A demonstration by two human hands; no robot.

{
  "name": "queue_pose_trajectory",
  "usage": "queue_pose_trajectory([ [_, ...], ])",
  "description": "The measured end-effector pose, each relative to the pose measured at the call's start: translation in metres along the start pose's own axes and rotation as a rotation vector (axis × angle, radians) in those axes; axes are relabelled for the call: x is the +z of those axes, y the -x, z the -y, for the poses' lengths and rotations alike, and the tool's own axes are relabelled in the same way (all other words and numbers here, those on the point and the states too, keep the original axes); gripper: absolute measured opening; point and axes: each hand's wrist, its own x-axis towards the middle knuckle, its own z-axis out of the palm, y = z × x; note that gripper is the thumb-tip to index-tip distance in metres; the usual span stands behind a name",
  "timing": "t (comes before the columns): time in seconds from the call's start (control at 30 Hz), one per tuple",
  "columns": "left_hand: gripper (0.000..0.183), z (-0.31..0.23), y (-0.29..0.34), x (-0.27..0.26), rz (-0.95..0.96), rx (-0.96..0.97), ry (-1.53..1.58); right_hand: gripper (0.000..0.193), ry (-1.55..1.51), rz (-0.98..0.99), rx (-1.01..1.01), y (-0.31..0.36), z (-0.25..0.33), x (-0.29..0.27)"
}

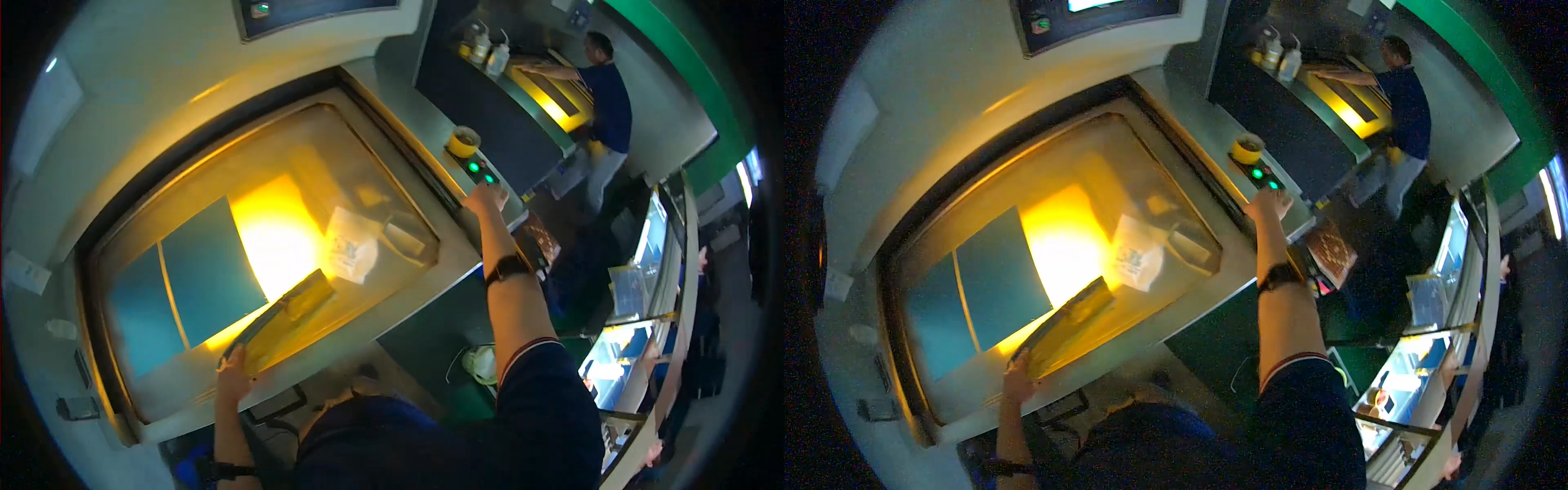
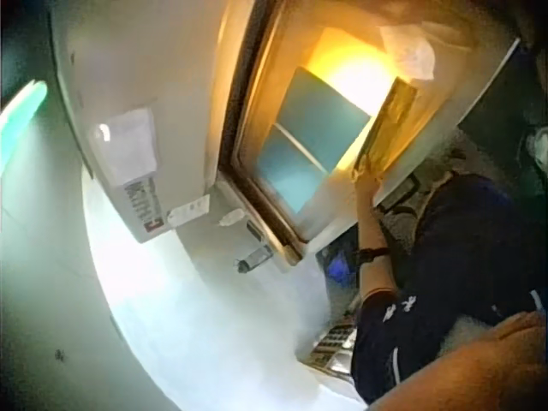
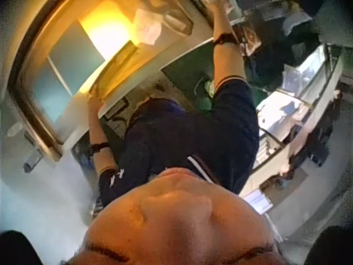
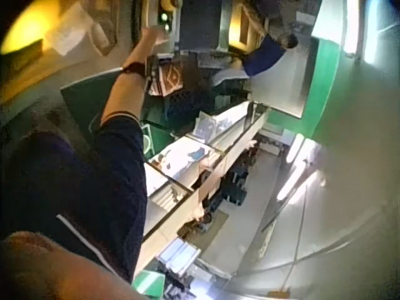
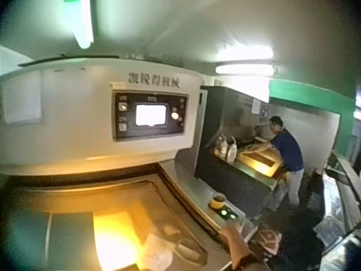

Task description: Operating an LED exposure machine to process circuit boards or similar materials.

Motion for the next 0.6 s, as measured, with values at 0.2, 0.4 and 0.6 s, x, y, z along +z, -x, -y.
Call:
queue_pose_trajectory([
  [0.2, 0.083, -0.002, 0.034, -0.009, 0.233, -0.04, -0.142, 0.081, -0.052, 0.291, -1.446, 0.217, 0.139, 0.066],
  [0.4, 0.084, 0.051, 0.036, -0.022, 0.315, 0.03, -0.192, 0.068, 0.142, 0.312, -1.468, 0.369, 0.181, 0.157],
  [0.6, 0.067, 0.181, -0.132, -0.117, 0.246, -0.02, -0.039, 0.045, 0.051, 0.362, -1.46, 0.288, 0.406, 0.16],
])
